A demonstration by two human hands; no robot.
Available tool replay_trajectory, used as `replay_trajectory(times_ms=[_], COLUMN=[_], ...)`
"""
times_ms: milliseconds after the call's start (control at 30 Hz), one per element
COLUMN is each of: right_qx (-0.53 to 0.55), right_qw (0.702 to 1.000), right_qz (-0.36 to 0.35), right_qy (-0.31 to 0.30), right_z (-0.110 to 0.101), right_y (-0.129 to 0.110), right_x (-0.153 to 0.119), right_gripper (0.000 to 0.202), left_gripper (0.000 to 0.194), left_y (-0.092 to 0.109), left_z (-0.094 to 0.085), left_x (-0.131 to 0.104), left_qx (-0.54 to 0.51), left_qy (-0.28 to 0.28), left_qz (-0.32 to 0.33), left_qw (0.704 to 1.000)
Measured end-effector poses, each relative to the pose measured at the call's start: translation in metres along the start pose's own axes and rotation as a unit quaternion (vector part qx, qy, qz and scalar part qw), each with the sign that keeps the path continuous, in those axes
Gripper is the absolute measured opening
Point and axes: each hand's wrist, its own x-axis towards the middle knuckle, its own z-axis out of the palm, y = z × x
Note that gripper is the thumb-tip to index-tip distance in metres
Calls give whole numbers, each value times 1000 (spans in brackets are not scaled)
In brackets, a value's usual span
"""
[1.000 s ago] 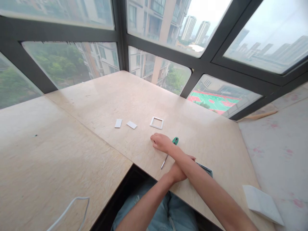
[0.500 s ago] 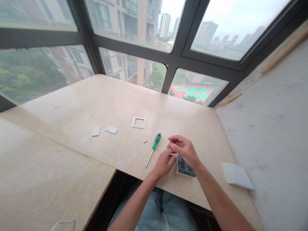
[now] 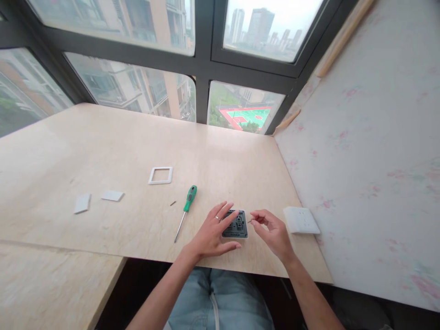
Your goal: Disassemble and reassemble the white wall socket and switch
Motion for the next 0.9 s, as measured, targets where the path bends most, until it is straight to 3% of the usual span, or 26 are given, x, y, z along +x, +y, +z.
replay_trajectory(times_ms=[133,400,633,900], right_qx=[-22,-54,-84,-132], right_qw=[998,993,989,979], right_qz=[-48,-48,-58,-93], right_qy=[-20,-93,-102,-127], right_z=[3,4,3,2], right_y=[-8,0,-1,-5], right_x=[6,9,10,12], right_gripper=[13,20,20,24], left_gripper=[89,73,73,70], left_y=[0,-7,-4,-5], left_z=[3,6,5,9], left_x=[6,12,13,15], left_qx=[4,-3,-2,7], left_qy=[32,29,-8,0], left_qz=[1,12,0,0], left_qw=[999,1000,1000,1000])
